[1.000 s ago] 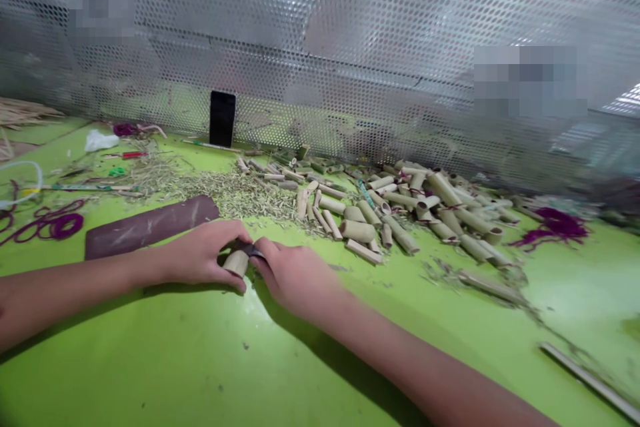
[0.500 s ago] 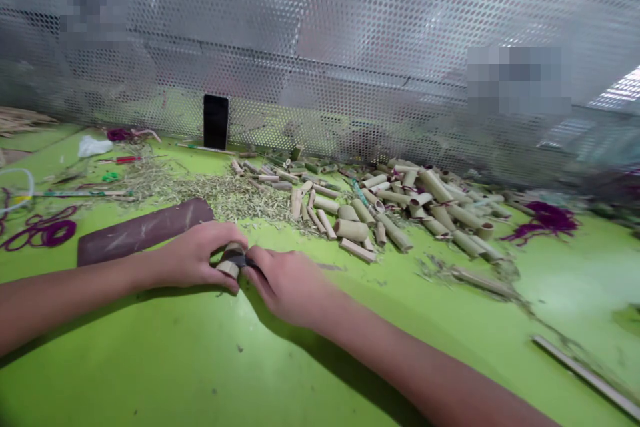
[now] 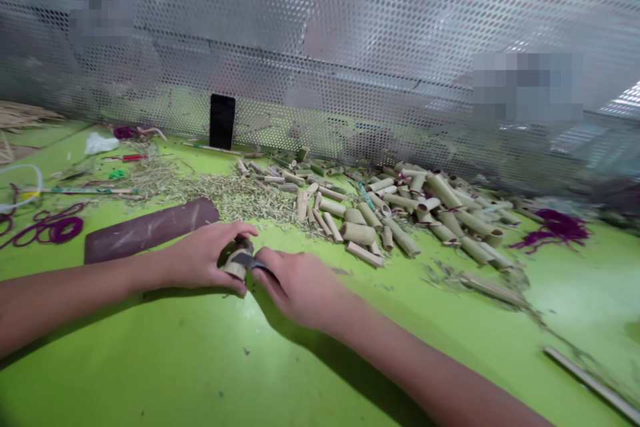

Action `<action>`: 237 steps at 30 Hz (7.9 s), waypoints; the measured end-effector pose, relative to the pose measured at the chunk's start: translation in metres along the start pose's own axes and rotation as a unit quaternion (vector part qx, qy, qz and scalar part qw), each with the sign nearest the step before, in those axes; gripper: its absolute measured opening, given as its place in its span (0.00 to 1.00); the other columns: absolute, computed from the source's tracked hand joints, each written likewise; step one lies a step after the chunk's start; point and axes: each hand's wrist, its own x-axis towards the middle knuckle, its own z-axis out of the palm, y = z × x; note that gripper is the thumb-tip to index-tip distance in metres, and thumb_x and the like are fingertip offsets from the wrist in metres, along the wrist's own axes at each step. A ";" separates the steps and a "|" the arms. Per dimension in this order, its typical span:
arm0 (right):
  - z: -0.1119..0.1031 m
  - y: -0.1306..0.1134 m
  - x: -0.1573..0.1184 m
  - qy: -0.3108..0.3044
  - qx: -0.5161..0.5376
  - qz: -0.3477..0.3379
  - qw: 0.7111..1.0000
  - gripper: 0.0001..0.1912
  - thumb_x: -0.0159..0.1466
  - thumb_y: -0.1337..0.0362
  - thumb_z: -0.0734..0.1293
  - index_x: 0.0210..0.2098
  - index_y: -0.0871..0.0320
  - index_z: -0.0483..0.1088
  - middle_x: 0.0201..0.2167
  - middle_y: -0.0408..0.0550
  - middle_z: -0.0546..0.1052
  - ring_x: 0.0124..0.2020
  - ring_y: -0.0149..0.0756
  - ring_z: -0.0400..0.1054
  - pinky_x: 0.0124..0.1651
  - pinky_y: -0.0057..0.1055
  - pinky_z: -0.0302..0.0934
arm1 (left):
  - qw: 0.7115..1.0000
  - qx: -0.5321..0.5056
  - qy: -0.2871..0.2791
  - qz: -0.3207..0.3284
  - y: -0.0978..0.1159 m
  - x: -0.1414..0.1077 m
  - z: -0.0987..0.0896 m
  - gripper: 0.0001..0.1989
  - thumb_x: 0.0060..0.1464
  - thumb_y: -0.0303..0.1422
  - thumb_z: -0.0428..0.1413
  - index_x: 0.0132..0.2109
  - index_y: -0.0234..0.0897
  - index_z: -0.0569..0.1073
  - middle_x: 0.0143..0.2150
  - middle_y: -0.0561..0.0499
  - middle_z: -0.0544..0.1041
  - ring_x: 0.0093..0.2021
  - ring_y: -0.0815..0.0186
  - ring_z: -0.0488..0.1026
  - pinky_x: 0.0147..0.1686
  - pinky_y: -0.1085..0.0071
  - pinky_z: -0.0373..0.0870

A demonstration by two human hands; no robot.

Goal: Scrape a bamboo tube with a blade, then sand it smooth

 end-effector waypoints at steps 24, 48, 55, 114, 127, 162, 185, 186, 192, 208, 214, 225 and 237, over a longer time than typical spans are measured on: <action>-0.002 -0.007 0.003 -0.001 0.040 -0.004 0.999 0.12 0.77 0.62 0.58 0.45 0.57 0.73 0.32 0.49 0.80 0.26 0.35 0.70 0.28 0.29 0.51 | 0.997 -0.065 -0.014 -0.024 0.001 0.004 -0.004 0.51 0.42 0.43 0.78 0.69 0.42 0.65 0.58 0.40 0.79 0.57 0.44 0.77 0.58 0.51 0.71; 0.001 -0.007 0.006 0.021 -0.004 0.027 0.999 0.14 0.78 0.61 0.57 0.47 0.58 0.72 0.32 0.51 0.81 0.26 0.38 0.72 0.27 0.30 0.50 | 0.999 -0.036 -0.011 -0.019 0.002 0.003 -0.006 0.51 0.42 0.48 0.78 0.70 0.42 0.67 0.60 0.40 0.79 0.58 0.43 0.76 0.60 0.50 0.70; 0.001 -0.008 0.005 0.020 -0.012 0.031 0.999 0.13 0.78 0.61 0.58 0.46 0.58 0.72 0.32 0.50 0.81 0.26 0.37 0.72 0.27 0.31 0.49 | 0.999 -0.027 -0.017 -0.015 0.001 0.003 -0.007 0.50 0.44 0.49 0.77 0.70 0.41 0.67 0.61 0.40 0.79 0.59 0.43 0.76 0.61 0.50 0.68; 0.002 0.007 0.013 0.083 -0.081 -0.006 0.993 0.13 0.78 0.64 0.56 0.44 0.59 0.72 0.25 0.47 0.75 0.22 0.35 0.65 0.25 0.31 0.45 | 0.999 -0.038 0.004 -0.013 0.009 0.006 -0.004 0.47 0.45 0.49 0.75 0.67 0.42 0.66 0.64 0.40 0.77 0.62 0.42 0.76 0.62 0.51 0.71; -0.009 0.005 0.013 0.055 -0.056 -0.007 0.997 0.15 0.78 0.63 0.57 0.48 0.59 0.74 0.28 0.48 0.79 0.24 0.35 0.67 0.27 0.31 0.47 | 1.000 -0.027 0.012 0.001 0.010 0.011 0.003 0.41 0.42 0.51 0.76 0.58 0.39 0.71 0.55 0.41 0.80 0.55 0.45 0.78 0.55 0.53 0.74; -0.001 0.010 0.009 0.079 -0.057 -0.028 0.995 0.13 0.77 0.63 0.57 0.45 0.59 0.72 0.29 0.50 0.79 0.25 0.37 0.69 0.28 0.33 0.48 | 1.000 -0.011 -0.020 0.014 0.008 0.011 -0.005 0.46 0.45 0.50 0.75 0.66 0.42 0.69 0.64 0.40 0.77 0.63 0.43 0.75 0.64 0.49 0.69; -0.008 0.014 -0.001 0.013 -0.004 -0.047 0.999 0.10 0.77 0.61 0.60 0.44 0.57 0.72 0.26 0.44 0.75 0.24 0.33 0.66 0.28 0.28 0.48 | 0.999 0.016 -0.024 0.026 0.005 0.007 -0.005 0.32 0.48 0.53 0.73 0.53 0.41 0.76 0.51 0.45 0.81 0.53 0.49 0.78 0.55 0.56 0.72; -0.007 0.015 -0.002 0.018 -0.005 -0.051 0.999 0.10 0.77 0.61 0.60 0.44 0.57 0.72 0.26 0.44 0.75 0.24 0.33 0.66 0.28 0.28 0.48 | 0.999 0.008 -0.023 0.028 0.004 0.006 -0.005 0.33 0.48 0.53 0.73 0.55 0.42 0.75 0.53 0.45 0.81 0.54 0.48 0.77 0.57 0.55 0.71; -0.002 0.015 0.003 0.066 -0.045 0.005 0.997 0.12 0.78 0.62 0.58 0.44 0.58 0.71 0.27 0.47 0.77 0.23 0.35 0.66 0.26 0.31 0.46 | 1.000 -0.024 -0.009 -0.005 0.005 0.004 -0.005 0.46 0.45 0.52 0.74 0.66 0.41 0.68 0.62 0.40 0.78 0.59 0.45 0.76 0.61 0.50 0.71; -0.008 0.001 0.012 0.047 -0.068 -0.015 0.996 0.14 0.78 0.62 0.57 0.46 0.59 0.72 0.28 0.48 0.78 0.25 0.36 0.68 0.27 0.32 0.47 | 1.000 0.000 0.013 -0.022 0.007 0.004 -0.001 0.39 0.42 0.55 0.74 0.54 0.37 0.73 0.52 0.40 0.81 0.50 0.45 0.79 0.51 0.51 0.75; -0.005 0.002 0.011 0.064 -0.080 -0.013 0.995 0.13 0.78 0.62 0.58 0.45 0.59 0.72 0.27 0.46 0.77 0.23 0.35 0.66 0.26 0.32 0.45 | 1.000 0.013 0.015 -0.023 0.008 0.005 -0.002 0.38 0.43 0.55 0.74 0.54 0.37 0.73 0.50 0.42 0.81 0.48 0.48 0.78 0.49 0.53 0.74; 0.003 0.006 0.016 0.080 -0.069 -0.020 0.994 0.12 0.78 0.62 0.57 0.44 0.58 0.71 0.27 0.44 0.76 0.22 0.32 0.64 0.26 0.32 0.43 | 0.999 0.010 0.003 -0.041 0.009 0.006 -0.004 0.39 0.40 0.56 0.75 0.51 0.38 0.73 0.49 0.43 0.80 0.48 0.47 0.78 0.47 0.56 0.73; 0.006 0.004 0.017 0.099 -0.055 -0.043 0.993 0.16 0.79 0.62 0.54 0.44 0.61 0.71 0.24 0.44 0.73 0.20 0.31 0.58 0.25 0.32 0.43 | 0.998 -0.013 0.006 -0.064 0.011 0.005 -0.004 0.40 0.37 0.51 0.78 0.52 0.40 0.70 0.49 0.45 0.79 0.48 0.48 0.78 0.47 0.57 0.72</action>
